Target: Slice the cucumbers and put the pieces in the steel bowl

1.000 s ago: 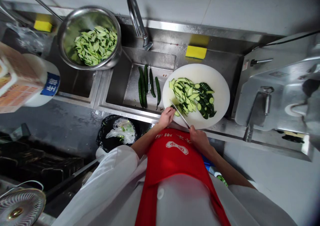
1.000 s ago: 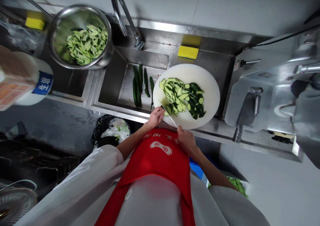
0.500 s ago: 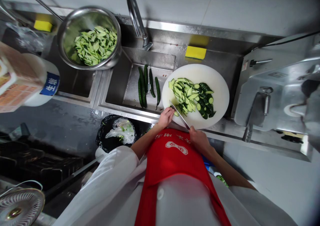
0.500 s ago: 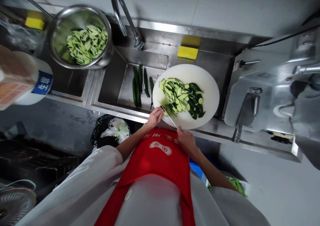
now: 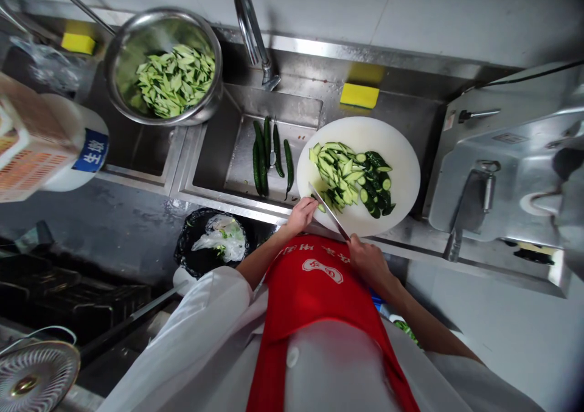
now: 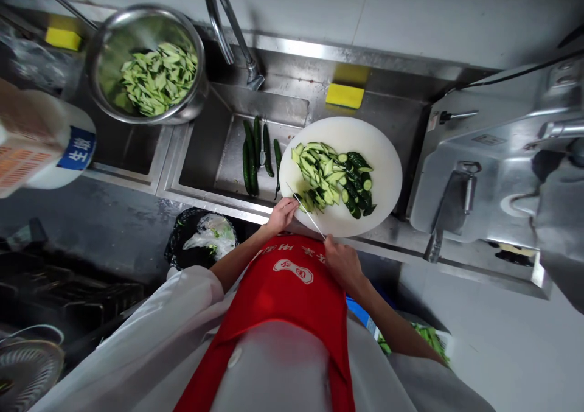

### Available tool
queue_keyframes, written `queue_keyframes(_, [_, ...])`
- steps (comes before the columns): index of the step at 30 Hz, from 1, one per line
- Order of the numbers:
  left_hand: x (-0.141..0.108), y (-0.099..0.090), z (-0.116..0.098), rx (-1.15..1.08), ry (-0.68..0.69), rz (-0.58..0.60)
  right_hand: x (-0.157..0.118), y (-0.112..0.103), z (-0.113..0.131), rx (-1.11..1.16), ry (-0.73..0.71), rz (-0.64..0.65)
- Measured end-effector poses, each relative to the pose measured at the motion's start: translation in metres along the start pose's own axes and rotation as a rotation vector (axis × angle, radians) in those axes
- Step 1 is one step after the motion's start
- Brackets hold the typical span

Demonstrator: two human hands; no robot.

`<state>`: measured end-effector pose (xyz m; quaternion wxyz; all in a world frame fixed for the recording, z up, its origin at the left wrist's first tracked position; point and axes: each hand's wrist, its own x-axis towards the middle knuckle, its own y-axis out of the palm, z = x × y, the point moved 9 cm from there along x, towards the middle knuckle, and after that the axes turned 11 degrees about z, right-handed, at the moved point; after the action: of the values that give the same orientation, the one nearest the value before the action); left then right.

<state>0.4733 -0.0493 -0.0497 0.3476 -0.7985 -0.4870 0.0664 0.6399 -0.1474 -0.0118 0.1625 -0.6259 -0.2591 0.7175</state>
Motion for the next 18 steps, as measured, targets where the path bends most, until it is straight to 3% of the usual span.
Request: queue_keyframes(18, [-0.0042, 0.0007, 0.0062, -0.018, 0.020, 0.007, 0.0001, 0.0022, -0.0010, 0.017, -0.026, -0.003])
